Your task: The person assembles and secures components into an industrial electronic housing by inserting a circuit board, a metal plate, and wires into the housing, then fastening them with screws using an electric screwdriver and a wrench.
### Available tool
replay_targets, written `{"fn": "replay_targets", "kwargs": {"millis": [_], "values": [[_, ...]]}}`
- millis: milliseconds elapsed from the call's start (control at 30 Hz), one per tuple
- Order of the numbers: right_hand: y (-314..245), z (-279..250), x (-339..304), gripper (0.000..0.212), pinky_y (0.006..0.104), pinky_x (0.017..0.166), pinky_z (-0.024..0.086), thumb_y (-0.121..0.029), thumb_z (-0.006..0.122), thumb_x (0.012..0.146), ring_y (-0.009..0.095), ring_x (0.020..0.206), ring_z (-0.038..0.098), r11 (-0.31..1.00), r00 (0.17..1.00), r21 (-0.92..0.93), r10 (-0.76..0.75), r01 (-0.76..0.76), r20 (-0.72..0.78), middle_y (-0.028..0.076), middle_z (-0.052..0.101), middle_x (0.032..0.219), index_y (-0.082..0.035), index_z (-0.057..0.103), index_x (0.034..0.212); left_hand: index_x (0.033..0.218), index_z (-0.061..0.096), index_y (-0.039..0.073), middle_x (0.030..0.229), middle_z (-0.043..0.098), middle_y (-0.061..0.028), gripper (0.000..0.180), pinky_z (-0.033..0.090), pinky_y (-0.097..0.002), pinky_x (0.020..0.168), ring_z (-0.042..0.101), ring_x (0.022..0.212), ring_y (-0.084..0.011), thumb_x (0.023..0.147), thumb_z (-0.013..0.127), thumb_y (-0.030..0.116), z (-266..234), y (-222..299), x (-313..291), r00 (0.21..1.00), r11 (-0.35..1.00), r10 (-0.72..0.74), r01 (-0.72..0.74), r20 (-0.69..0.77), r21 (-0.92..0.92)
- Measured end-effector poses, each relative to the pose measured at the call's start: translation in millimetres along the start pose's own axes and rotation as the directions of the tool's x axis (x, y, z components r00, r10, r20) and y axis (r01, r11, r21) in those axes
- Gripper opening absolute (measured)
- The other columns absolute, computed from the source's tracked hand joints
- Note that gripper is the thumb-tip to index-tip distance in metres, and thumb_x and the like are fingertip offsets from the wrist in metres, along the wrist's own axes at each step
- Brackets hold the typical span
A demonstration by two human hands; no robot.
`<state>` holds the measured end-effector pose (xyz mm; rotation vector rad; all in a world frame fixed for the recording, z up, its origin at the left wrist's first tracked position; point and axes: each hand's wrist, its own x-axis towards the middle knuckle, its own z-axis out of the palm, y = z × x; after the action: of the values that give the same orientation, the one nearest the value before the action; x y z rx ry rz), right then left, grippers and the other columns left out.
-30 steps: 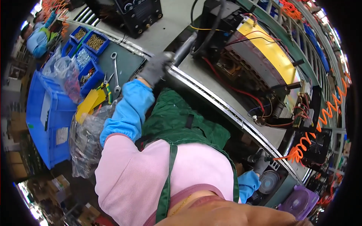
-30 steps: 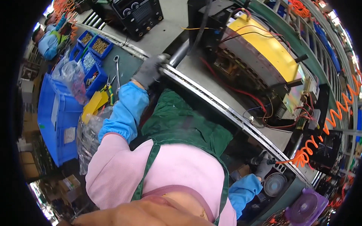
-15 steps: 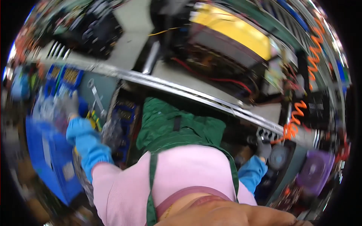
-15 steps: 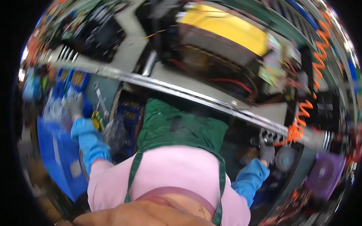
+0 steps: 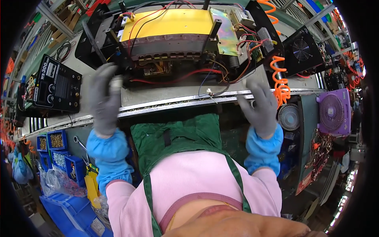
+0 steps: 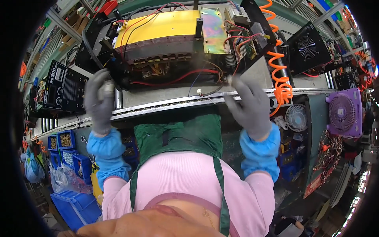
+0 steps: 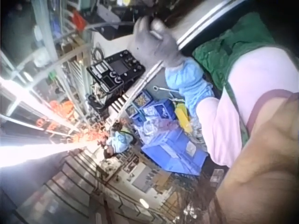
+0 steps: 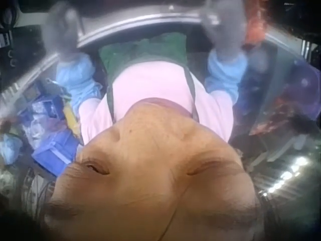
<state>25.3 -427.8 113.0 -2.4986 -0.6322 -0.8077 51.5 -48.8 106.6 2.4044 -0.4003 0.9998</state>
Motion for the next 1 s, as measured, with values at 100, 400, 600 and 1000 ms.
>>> {"fn": "replay_targets", "kwargs": {"millis": [100,400,600,1000], "values": [[-1.8,19.9,61.3,0.040,0.0435,0.092,0.046,-0.008,0.075,0.067,0.029,0.106,0.057,0.909,0.941,-0.336,-0.308,0.248,-0.140,0.007,0.063,0.111,-0.008,0.065,0.106,0.105,0.066,0.006,0.107,0.065,-0.0103,0.024,0.050,-0.0367,0.085,0.062,0.098,-0.0277,0.081,0.070,0.006,38.3,37.0,8.4,0.989,0.969,0.118,-0.095,0.091,-0.229],[39.1,16.4,101.6,0.016,0.0381,0.093,0.044,-0.018,0.072,0.079,0.023,0.105,0.061,0.819,0.921,-0.547,-0.332,0.173,-0.206,-0.002,0.069,0.103,-0.013,0.071,0.094,0.103,0.068,0.003,0.107,0.065,-0.0120,0.019,0.051,-0.0341,0.086,0.064,0.098,-0.0257,0.083,0.067,0.001,57.8,64.8,-6.6,0.966,0.894,0.062,0.057,0.251,-0.444],[-13.8,-3.9,72.5,0.019,0.0389,0.092,0.048,-0.023,0.066,0.090,0.027,0.100,0.061,0.853,0.786,-0.469,-0.446,0.229,-0.428,0.005,0.069,0.103,-0.005,0.069,0.089,0.116,0.063,0.002,0.115,0.063,-0.0125,0.035,0.049,-0.0352,0.090,0.062,0.104,-0.0229,0.085,0.069,0.016,62.3,71.3,-3.2,0.901,0.622,-0.004,0.343,0.435,-0.704],[-63.5,67.1,19.7,0.045,0.0382,0.076,0.051,-0.024,0.080,0.063,0.027,0.089,0.062,0.809,0.930,0.536,-0.350,0.242,0.108,0.004,0.066,0.097,-0.011,0.067,0.104,0.148,0.020,-0.004,0.115,0.060,-0.0139,0.106,0.051,-0.0371,0.091,0.061,0.104,-0.0222,0.076,0.076,0.051,72.2,50.8,-55.4,0.626,-0.232,-0.083,0.745,0.776,-0.626]]}}
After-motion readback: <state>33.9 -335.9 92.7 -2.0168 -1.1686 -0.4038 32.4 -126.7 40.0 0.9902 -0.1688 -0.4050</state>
